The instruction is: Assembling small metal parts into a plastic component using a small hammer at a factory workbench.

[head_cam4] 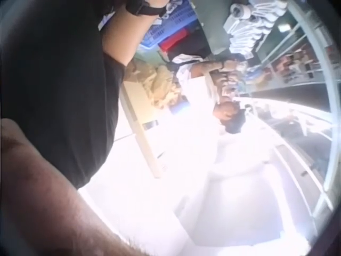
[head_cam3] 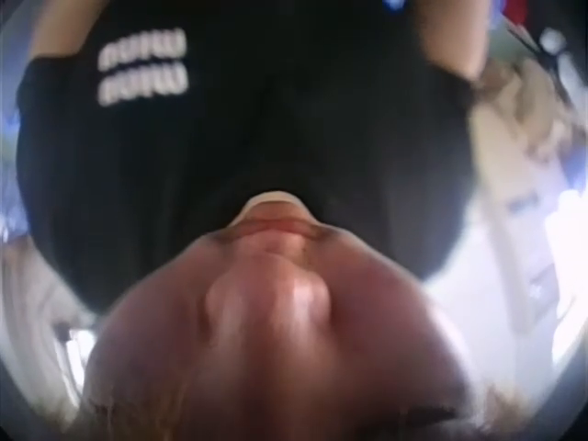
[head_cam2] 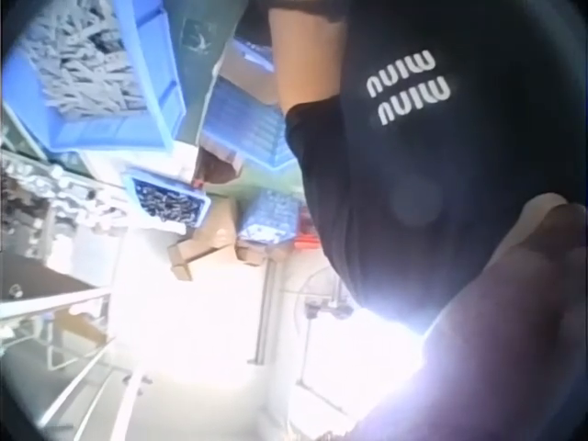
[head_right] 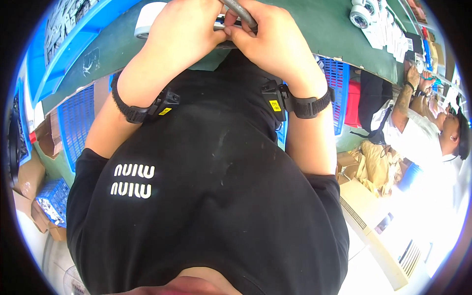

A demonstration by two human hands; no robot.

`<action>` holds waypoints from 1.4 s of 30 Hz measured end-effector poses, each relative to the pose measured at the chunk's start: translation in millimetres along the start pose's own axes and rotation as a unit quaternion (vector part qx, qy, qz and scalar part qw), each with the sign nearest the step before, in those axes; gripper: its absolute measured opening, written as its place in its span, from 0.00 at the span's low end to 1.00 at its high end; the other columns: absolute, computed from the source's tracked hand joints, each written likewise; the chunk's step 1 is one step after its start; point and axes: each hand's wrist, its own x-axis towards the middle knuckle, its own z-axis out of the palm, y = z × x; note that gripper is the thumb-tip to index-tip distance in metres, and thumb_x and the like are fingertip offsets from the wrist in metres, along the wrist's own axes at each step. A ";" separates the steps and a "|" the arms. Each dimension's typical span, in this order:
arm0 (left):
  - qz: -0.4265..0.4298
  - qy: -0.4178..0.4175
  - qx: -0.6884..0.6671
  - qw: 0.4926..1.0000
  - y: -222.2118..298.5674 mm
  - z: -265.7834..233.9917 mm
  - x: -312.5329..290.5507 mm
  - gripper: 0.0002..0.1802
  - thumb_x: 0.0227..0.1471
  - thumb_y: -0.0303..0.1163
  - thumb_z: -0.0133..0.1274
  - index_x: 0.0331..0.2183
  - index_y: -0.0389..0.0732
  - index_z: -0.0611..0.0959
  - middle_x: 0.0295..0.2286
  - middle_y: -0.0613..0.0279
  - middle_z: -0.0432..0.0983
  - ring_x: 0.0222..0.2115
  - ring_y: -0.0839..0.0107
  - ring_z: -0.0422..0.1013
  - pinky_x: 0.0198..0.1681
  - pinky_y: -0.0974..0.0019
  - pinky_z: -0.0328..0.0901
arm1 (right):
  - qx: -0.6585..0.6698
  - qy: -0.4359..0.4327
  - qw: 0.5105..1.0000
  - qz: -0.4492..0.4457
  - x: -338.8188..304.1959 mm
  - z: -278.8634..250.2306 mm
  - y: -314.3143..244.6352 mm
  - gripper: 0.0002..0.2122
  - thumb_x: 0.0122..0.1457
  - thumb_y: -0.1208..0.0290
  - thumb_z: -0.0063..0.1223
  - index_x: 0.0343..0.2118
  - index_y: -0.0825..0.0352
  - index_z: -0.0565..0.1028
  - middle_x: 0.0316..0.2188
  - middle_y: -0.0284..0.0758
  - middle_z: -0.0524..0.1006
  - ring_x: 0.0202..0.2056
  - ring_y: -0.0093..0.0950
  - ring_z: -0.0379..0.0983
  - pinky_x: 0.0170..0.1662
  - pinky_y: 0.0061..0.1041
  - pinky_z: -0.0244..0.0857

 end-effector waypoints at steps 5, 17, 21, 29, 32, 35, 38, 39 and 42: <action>-0.004 -0.021 0.030 0.999 1.0 0.1 -0.2 0.07 0.47 0.28 0.66 0.30 0.37 0.85 0.26 0.45 0.83 0.31 0.45 0.81 0.37 0.47 0.76 | -0.034 -0.001 0.999 0.001 2.3 -1.5 -4.8 0.05 0.58 0.80 0.59 0.38 0.71 0.79 0.23 0.38 0.76 0.26 0.25 0.71 0.34 0.29 0.69; -0.019 -0.037 0.005 0.999 5.9 -8.1 -3.0 0.07 0.47 0.29 0.66 0.28 0.37 0.86 0.26 0.45 0.83 0.31 0.45 0.82 0.37 0.48 0.76 | -0.056 -0.023 0.998 0.001 6.7 -6.5 -7.8 0.06 0.59 0.79 0.60 0.38 0.70 0.79 0.24 0.42 0.79 0.26 0.34 0.75 0.35 0.32 0.70; 0.048 0.042 0.012 0.998 -7.2 6.9 -2.1 0.07 0.47 0.30 0.67 0.28 0.38 0.85 0.26 0.46 0.83 0.30 0.46 0.82 0.36 0.49 0.76 | -0.105 -0.013 0.993 -0.044 7.1 -5.8 -3.6 0.08 0.58 0.74 0.65 0.39 0.69 0.81 0.29 0.48 0.82 0.32 0.43 0.81 0.36 0.37 0.72; 0.028 -0.001 0.023 0.999 -4.9 4.0 -2.3 0.06 0.48 0.30 0.64 0.26 0.38 0.84 0.26 0.46 0.83 0.30 0.49 0.82 0.35 0.51 0.76 | -0.127 -0.007 0.992 -0.003 5.4 3.8 0.3 0.05 0.58 0.75 0.63 0.34 0.70 0.79 0.23 0.47 0.79 0.26 0.46 0.76 0.33 0.40 0.70; 0.034 0.014 0.021 0.999 -3.9 2.1 -4.6 0.06 0.49 0.30 0.64 0.26 0.38 0.84 0.26 0.46 0.83 0.31 0.49 0.82 0.35 0.51 0.76 | -0.115 -0.025 0.993 0.007 9.4 -1.8 4.1 0.05 0.58 0.75 0.63 0.34 0.70 0.79 0.22 0.43 0.79 0.25 0.40 0.75 0.33 0.37 0.69; 0.013 0.005 0.021 1.000 -2.1 0.7 -3.6 0.06 0.50 0.30 0.63 0.27 0.38 0.84 0.26 0.45 0.83 0.31 0.48 0.82 0.36 0.50 0.76 | -0.100 -0.056 0.993 0.016 14.3 -7.2 6.2 0.05 0.59 0.75 0.63 0.33 0.70 0.79 0.22 0.38 0.80 0.25 0.30 0.75 0.32 0.31 0.69; -0.009 -0.007 0.034 0.999 -0.7 6.6 -3.3 0.11 0.49 0.33 0.67 0.33 0.39 0.84 0.28 0.48 0.83 0.34 0.48 0.82 0.38 0.50 0.76 | -0.068 -0.086 0.994 0.016 16.7 -12.0 3.2 0.04 0.61 0.75 0.62 0.35 0.69 0.79 0.24 0.34 0.82 0.27 0.24 0.75 0.34 0.27 0.68; -0.017 -0.010 0.054 0.998 -0.4 10.7 -4.0 0.17 0.49 0.35 0.72 0.39 0.42 0.84 0.29 0.52 0.84 0.36 0.50 0.82 0.40 0.52 0.76 | -0.024 -0.098 0.995 0.029 15.7 -13.9 4.5 0.03 0.62 0.76 0.61 0.36 0.69 0.79 0.25 0.32 0.82 0.28 0.22 0.75 0.35 0.26 0.68; 0.016 0.063 0.025 0.998 -9.6 16.6 -8.2 0.17 0.47 0.36 0.72 0.36 0.41 0.83 0.26 0.50 0.83 0.35 0.49 0.83 0.39 0.49 0.76 | -0.009 -0.114 0.993 0.021 20.7 -15.2 0.0 0.03 0.64 0.77 0.60 0.38 0.68 0.79 0.27 0.29 0.83 0.30 0.19 0.74 0.37 0.23 0.67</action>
